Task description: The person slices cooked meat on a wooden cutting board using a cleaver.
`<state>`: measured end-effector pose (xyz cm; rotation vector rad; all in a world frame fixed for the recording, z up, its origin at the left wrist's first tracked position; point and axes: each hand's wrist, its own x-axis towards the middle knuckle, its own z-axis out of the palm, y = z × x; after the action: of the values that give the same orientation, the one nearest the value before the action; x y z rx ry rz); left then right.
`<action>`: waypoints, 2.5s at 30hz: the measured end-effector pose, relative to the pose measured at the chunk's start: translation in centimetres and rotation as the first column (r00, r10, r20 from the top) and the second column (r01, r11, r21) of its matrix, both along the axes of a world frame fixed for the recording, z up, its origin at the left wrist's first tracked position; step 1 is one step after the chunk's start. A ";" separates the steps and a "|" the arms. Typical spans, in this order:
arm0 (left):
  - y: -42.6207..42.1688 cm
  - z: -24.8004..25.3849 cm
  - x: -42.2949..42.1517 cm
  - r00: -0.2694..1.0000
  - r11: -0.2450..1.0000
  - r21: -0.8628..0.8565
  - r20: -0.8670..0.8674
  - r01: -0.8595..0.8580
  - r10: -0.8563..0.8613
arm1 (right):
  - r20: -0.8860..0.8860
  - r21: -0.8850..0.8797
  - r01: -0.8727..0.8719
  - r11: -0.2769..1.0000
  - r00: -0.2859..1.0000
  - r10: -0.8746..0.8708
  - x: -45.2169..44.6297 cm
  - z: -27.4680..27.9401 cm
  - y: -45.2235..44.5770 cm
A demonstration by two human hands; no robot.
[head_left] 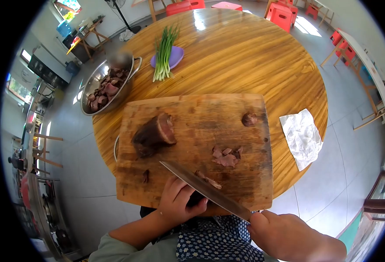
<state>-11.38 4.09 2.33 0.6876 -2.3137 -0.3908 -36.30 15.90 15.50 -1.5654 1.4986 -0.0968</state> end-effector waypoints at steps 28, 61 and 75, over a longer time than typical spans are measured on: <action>-0.5 0.4 -0.4 0.999 0.995 0.097 -0.052 0.008 -0.003 | -0.117 0.251 -0.089 0.964 0.986 0.121 -0.6 1.2 -2.9; -0.2 -0.3 -0.1 0.995 1.000 0.026 -0.102 0.002 0.000 | -0.110 -0.047 0.305 0.951 0.945 -0.308 -1.4 2.1 -1.9; 0.0 -0.1 -0.1 0.998 1.000 -0.006 -0.059 -0.023 0.022 | -0.146 0.012 0.073 0.997 0.987 -0.071 1.4 2.5 -1.4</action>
<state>-11.45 4.11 2.19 0.6891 -2.2489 -0.3872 -34.92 14.46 18.00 -1.5320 1.6656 -0.0115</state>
